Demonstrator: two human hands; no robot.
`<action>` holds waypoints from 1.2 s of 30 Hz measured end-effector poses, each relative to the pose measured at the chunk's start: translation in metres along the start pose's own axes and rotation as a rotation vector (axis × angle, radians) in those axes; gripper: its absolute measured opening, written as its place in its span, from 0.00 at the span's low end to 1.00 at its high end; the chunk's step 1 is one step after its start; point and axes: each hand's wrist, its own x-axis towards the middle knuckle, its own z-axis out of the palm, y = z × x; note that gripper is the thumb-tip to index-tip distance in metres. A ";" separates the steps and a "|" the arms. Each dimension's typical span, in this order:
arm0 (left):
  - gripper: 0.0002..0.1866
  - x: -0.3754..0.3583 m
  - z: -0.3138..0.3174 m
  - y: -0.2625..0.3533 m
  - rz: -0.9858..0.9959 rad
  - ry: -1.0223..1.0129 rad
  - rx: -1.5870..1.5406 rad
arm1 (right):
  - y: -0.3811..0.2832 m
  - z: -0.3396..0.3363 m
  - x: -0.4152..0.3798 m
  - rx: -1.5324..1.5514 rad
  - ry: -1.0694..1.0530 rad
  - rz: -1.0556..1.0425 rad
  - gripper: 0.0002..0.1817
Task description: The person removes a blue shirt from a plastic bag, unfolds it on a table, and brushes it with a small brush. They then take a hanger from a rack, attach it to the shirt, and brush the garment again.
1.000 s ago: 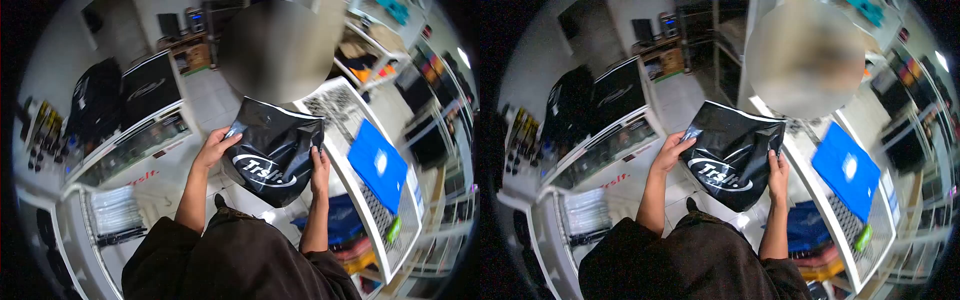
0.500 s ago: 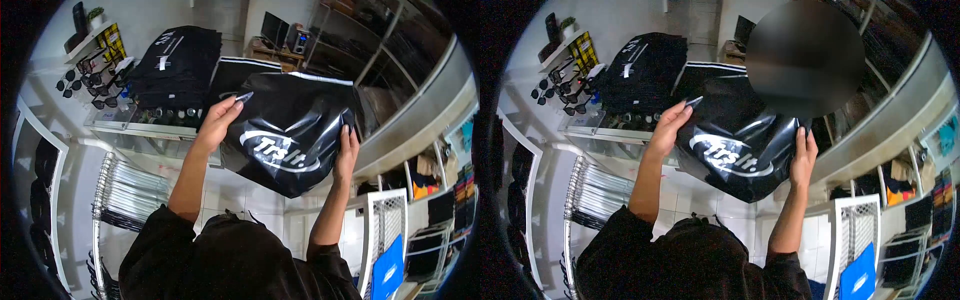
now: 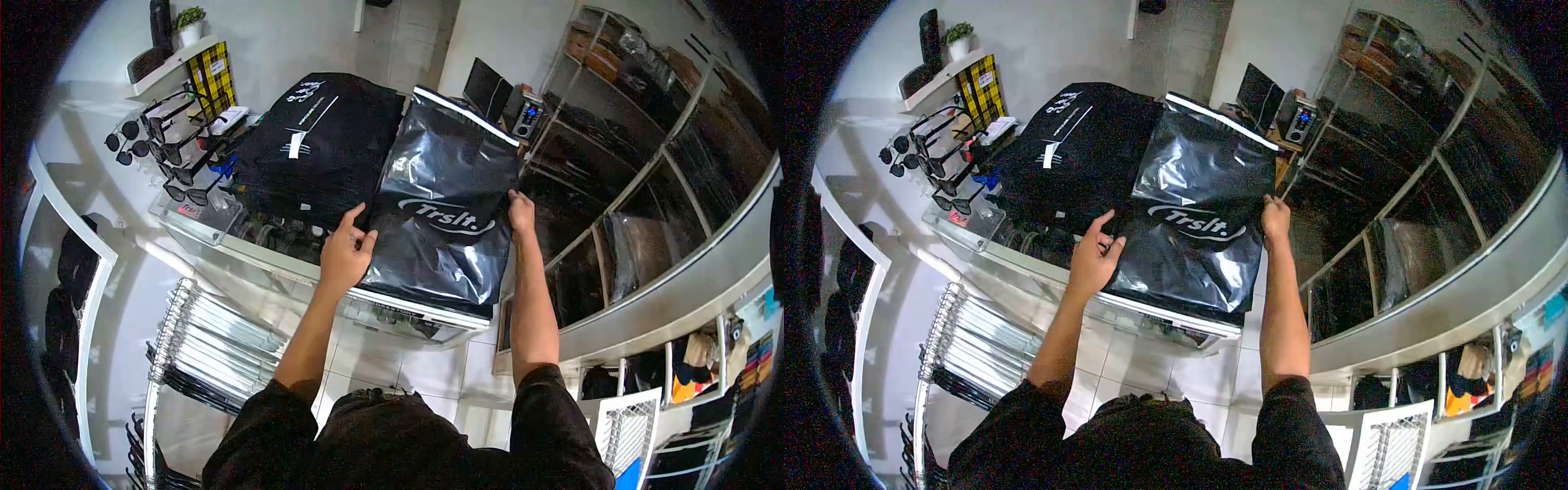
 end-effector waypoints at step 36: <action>0.20 -0.029 0.008 -0.016 0.395 -0.314 0.485 | -0.023 0.088 -0.252 -0.822 -0.191 -0.736 0.32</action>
